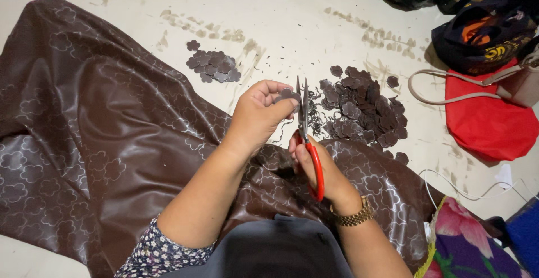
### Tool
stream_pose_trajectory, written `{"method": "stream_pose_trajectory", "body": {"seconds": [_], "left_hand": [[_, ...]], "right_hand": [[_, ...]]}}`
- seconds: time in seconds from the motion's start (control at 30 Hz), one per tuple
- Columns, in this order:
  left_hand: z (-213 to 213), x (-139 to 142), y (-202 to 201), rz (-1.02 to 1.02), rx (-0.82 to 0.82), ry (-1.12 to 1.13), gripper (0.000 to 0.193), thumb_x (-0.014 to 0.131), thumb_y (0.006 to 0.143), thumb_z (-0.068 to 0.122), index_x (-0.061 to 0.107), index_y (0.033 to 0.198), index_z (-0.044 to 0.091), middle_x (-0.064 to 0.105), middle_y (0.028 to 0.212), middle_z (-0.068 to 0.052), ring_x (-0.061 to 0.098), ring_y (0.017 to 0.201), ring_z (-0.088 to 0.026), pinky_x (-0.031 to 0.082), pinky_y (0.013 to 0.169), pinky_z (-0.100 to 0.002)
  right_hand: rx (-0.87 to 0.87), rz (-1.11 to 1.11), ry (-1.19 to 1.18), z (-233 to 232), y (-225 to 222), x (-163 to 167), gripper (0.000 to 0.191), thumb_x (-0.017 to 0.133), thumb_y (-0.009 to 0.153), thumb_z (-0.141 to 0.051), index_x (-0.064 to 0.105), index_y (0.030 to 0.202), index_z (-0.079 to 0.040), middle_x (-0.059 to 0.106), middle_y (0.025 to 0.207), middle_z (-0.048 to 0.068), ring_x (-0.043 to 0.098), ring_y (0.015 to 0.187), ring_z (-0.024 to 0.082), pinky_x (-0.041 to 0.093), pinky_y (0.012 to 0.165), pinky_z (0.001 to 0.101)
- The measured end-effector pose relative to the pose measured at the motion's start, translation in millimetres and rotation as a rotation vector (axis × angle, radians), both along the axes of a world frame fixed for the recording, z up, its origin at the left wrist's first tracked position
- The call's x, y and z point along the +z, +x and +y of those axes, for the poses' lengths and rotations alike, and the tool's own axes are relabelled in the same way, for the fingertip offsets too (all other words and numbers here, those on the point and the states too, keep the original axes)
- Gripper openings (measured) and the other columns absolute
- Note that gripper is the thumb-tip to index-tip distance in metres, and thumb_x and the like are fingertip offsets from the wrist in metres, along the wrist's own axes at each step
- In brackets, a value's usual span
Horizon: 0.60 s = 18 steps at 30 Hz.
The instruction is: The person sits on the floor and uses red-handled scissors to trim the edges of small dark fabric flower petal pieces one at a time, cutting small notches into each piece and placing the trimmed pieces into piles on the floor.
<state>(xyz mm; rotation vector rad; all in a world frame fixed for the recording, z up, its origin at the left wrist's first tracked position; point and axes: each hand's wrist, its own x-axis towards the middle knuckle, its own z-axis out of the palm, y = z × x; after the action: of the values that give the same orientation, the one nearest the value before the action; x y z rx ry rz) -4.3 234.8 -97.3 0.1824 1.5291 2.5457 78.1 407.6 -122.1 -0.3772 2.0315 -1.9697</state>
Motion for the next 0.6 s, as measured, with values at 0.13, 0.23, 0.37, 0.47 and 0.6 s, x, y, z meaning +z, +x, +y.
{"method": "stream_pose_trajectory", "body": {"seconds": [0.13,0.23,0.37,0.47,0.6], "left_hand": [[-1,2,1,-0.007,-0.001,-0.006,0.029,0.069,0.086,-0.003,0.059,0.113,-0.006,0.071,0.091,-0.007,0.065,0.077,-0.009,0.055,0.070,-0.023],[-3,2,2,-0.007,0.012,-0.030,0.029,0.068,0.085,-0.003,0.060,0.112,-0.005,0.072,0.091,-0.007,0.065,0.078,-0.008,0.053,0.070,-0.021],[-4,-1,1,0.035,0.022,-0.090,0.015,0.069,0.089,-0.001,0.064,0.102,-0.003,0.070,0.090,-0.006,0.062,0.077,-0.007,0.050,0.069,-0.021],[-5,-3,1,0.048,0.031,-0.082,0.006,0.068,0.091,0.000,0.066,0.097,-0.002,0.069,0.090,-0.004,0.060,0.078,-0.005,0.050,0.070,-0.020],[-6,0,2,0.013,0.005,-0.068,0.005,0.069,0.091,0.001,0.067,0.095,-0.001,0.070,0.087,-0.004,0.061,0.075,-0.006,0.050,0.068,-0.021]], "right_hand": [[-0.001,-0.018,0.005,0,0,3,0.039,0.047,0.105,-0.045,0.055,0.106,-0.007,0.051,0.087,0.000,0.049,0.075,0.010,0.046,0.066,0.0261],[0.008,-0.009,0.028,2,0,5,0.041,0.046,0.105,-0.047,0.055,0.105,-0.008,0.050,0.086,0.000,0.049,0.074,0.010,0.045,0.065,0.0259],[0.026,0.016,0.045,3,0,8,0.043,0.045,0.106,-0.049,0.054,0.102,-0.007,0.049,0.085,0.000,0.048,0.073,0.010,0.044,0.064,0.0254],[0.025,0.022,0.061,2,0,10,0.044,0.044,0.106,-0.051,0.053,0.100,-0.008,0.048,0.085,-0.001,0.049,0.073,0.010,0.044,0.065,0.0252],[0.015,0.018,0.075,0,1,11,0.045,0.044,0.105,-0.052,0.054,0.101,-0.008,0.049,0.085,-0.001,0.050,0.072,0.010,0.045,0.064,0.0253]]}}
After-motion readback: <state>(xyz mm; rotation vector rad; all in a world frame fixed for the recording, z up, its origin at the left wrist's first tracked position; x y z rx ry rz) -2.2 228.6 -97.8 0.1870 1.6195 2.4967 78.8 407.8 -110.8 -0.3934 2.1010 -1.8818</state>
